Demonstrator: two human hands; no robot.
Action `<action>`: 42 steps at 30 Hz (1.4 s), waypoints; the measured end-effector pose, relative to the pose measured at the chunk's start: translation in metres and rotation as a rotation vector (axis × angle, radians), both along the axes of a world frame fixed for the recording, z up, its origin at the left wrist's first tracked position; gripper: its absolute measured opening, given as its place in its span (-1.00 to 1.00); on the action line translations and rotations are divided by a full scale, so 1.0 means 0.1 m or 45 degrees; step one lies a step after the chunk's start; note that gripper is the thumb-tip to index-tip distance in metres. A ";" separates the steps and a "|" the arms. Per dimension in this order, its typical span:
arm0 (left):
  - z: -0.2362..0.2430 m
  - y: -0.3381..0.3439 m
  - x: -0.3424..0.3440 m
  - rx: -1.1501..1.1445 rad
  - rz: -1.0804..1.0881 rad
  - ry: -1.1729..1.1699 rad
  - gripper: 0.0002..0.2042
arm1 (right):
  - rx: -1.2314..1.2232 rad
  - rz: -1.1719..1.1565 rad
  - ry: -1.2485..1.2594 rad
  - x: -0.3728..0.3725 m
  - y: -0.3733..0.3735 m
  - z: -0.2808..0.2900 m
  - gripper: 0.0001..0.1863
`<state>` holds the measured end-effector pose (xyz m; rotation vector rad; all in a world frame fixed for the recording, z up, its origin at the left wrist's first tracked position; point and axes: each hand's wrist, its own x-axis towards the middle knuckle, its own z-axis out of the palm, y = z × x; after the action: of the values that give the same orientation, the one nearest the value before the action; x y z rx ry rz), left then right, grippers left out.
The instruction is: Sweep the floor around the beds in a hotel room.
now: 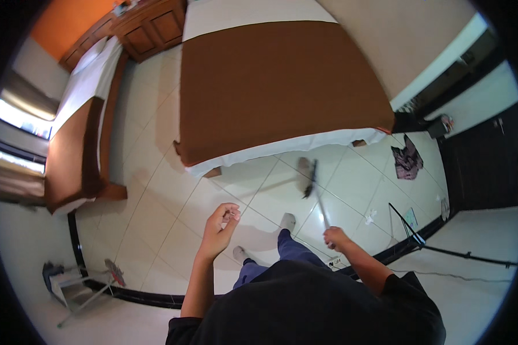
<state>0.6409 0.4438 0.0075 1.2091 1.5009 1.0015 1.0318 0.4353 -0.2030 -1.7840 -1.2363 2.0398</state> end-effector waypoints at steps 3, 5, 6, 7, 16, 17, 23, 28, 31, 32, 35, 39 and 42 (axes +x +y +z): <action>0.05 0.15 0.13 0.005 0.043 -0.010 -0.82 | -0.501 -0.289 0.027 -0.62 0.06 0.72 -0.92; 0.05 0.22 0.25 0.013 0.021 0.014 -0.82 | -0.660 -0.287 0.254 -0.84 0.14 0.63 -0.86; 0.04 0.24 0.30 -0.027 0.030 0.025 -0.82 | -0.719 -0.237 0.290 -0.96 0.24 0.46 -0.87; 0.03 0.26 0.34 -0.067 0.047 0.043 -0.82 | -0.779 -0.178 0.331 -1.13 0.35 0.31 -0.88; 0.00 0.17 0.44 -0.099 0.171 0.055 -0.84 | -0.717 -0.248 0.253 -1.75 1.26 -0.20 -0.88; -0.02 0.14 0.43 -0.107 0.187 0.061 -0.84 | -0.703 -0.382 0.262 -1.53 1.29 -0.16 -0.87; 0.00 0.07 0.47 -0.103 0.196 0.052 -0.84 | -0.759 -0.824 0.351 0.50 1.27 -0.21 -0.78; 0.04 0.12 0.51 -0.062 0.114 0.058 -0.83 | -0.828 -1.167 0.202 1.15 1.25 -0.16 -0.82; 0.14 0.22 0.63 0.018 0.023 -0.006 -0.83 | -0.423 -0.800 -0.007 1.44 1.09 -0.67 -0.94; 0.19 0.16 0.62 0.021 0.037 0.002 -0.83 | -0.422 -0.785 0.000 1.35 0.97 -0.69 -0.94; 0.22 0.02 0.66 0.067 0.029 0.006 -0.83 | 0.218 -0.284 0.258 0.90 0.27 -0.69 -0.97; 0.02 -0.40 0.62 0.036 0.084 -0.008 -0.83 | -0.501 -0.530 0.234 -0.22 -0.13 0.52 -0.95; -0.04 -0.60 0.70 0.011 0.044 -0.034 -0.83 | -0.734 -0.409 0.414 -0.47 -0.30 0.41 -0.96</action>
<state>0.7109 0.3841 0.0039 1.1748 1.5024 1.0449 0.9852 0.4056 -0.1621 -1.6037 -0.2600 2.4982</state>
